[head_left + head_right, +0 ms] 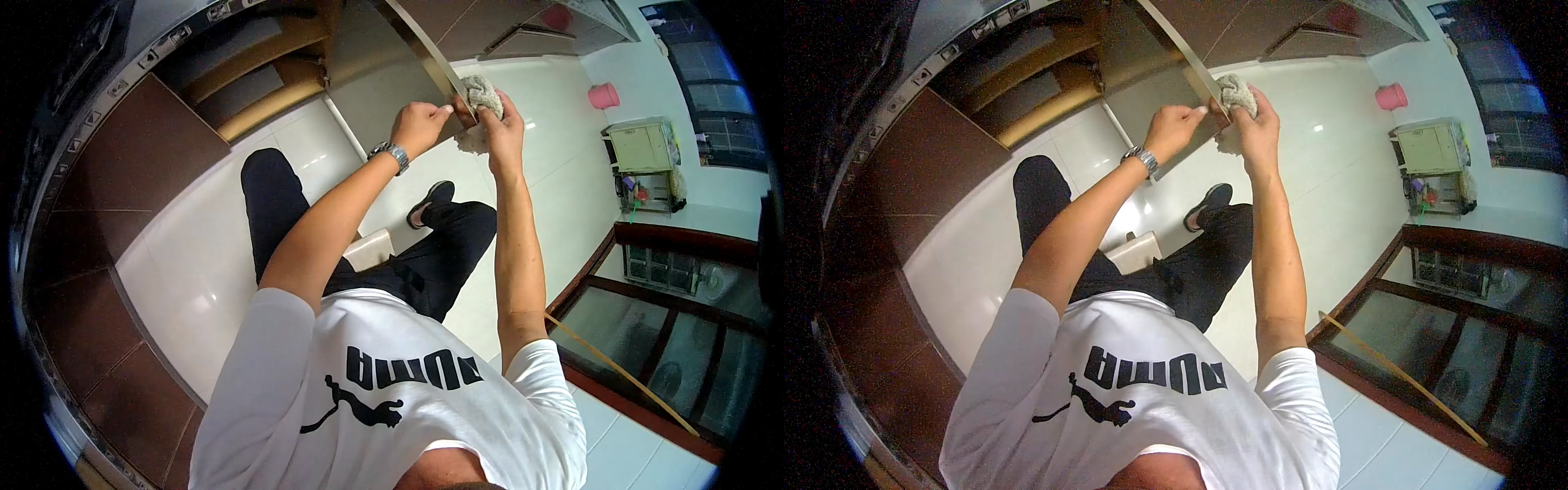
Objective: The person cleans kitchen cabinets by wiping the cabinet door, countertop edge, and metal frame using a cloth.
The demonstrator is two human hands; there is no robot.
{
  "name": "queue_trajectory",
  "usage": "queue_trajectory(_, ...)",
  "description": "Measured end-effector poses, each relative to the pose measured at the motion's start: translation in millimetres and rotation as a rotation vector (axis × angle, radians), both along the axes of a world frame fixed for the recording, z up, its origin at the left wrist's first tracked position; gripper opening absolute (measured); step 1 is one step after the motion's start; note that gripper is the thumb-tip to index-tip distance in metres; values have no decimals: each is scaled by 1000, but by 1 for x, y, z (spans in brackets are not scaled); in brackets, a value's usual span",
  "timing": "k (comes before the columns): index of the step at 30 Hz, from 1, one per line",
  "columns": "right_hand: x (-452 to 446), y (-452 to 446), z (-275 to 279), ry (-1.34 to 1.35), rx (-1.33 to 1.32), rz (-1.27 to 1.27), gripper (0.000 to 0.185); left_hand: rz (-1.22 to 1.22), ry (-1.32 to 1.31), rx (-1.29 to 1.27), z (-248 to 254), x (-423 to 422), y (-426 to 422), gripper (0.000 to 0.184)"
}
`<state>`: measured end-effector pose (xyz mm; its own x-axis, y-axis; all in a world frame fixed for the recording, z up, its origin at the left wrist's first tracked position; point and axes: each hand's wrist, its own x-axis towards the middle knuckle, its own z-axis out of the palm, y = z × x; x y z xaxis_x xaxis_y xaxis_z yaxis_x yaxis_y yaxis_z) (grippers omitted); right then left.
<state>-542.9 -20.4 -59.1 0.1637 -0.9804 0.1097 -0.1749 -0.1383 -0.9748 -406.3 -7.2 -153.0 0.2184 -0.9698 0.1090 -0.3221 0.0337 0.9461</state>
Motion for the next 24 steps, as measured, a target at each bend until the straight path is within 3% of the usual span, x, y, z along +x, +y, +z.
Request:
queue_trajectory(6, -6, -4, -8, -42, -51, -12, 44, 119, -295, -188, 34, 10, 27, 55)
queue_trajectory(9, -10, -3, -7, -63, -41, 1, 46, 135, -440, -138, 38, 13, 22, 56)
queue_trajectory(15, -12, 1, -4, -102, -59, 54, 44, 198, -419, -72, 55, 12, 18, 56)
queue_trajectory(24, -16, -6, -7, -65, -82, 46, 44, 208, -376, -165, 53, 9, 13, 51)
